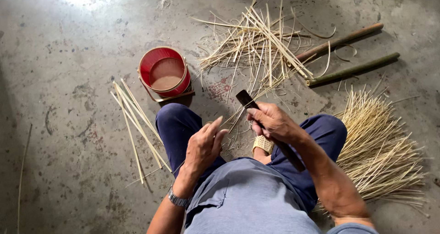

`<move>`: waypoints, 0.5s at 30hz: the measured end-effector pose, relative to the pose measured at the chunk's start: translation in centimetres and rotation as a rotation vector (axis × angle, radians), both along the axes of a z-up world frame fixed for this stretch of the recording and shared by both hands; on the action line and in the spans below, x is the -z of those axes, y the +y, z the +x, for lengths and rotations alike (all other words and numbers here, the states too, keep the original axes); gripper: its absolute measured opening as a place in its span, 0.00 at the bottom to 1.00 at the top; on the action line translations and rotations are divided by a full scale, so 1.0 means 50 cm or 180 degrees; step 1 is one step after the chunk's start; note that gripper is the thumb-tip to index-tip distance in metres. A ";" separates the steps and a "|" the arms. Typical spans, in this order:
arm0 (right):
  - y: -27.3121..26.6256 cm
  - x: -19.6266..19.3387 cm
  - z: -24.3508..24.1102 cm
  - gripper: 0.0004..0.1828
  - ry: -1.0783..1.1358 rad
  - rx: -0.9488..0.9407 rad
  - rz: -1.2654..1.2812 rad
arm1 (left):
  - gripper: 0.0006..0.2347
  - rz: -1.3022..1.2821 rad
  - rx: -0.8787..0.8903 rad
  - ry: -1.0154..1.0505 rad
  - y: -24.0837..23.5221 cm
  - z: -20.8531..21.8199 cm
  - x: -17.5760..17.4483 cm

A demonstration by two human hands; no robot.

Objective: The person sits on the floor and uses a knife to split long bamboo strips into thinner strands. They repeatedly hold a strip, draw the knife along its length to separate it, and place the finished strands aside. A red bucket and piles of bamboo material are visible nearby.

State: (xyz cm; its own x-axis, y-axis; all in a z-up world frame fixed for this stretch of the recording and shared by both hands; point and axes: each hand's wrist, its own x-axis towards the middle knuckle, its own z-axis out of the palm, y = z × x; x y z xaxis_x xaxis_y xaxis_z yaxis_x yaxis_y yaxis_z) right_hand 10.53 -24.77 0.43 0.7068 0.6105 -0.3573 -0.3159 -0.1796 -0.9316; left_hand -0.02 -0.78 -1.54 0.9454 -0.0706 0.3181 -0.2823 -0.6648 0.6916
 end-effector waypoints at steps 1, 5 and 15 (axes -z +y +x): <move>-0.003 0.000 0.001 0.16 -0.0009 0.0012 0.0010 | 0.17 0.0034 0.0076 -0.0067 0.005 -0.003 0.005; 0.015 0.005 -0.005 0.16 -0.1424 0.0090 -0.0780 | 0.18 0.0256 0.0136 -0.0276 0.007 -0.005 0.029; 0.006 -0.011 -0.011 0.15 0.0326 0.0129 0.0174 | 0.14 0.0401 -0.0073 -0.0502 -0.023 0.021 0.028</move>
State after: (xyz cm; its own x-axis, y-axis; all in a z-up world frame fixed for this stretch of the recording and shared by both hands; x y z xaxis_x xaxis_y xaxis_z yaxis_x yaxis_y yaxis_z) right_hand 10.00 -24.47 1.00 0.6930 0.6026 -0.3959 -0.4158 -0.1146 -0.9022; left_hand 1.04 -1.94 -2.91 0.8865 -0.0981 0.4522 -0.3641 -0.7509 0.5509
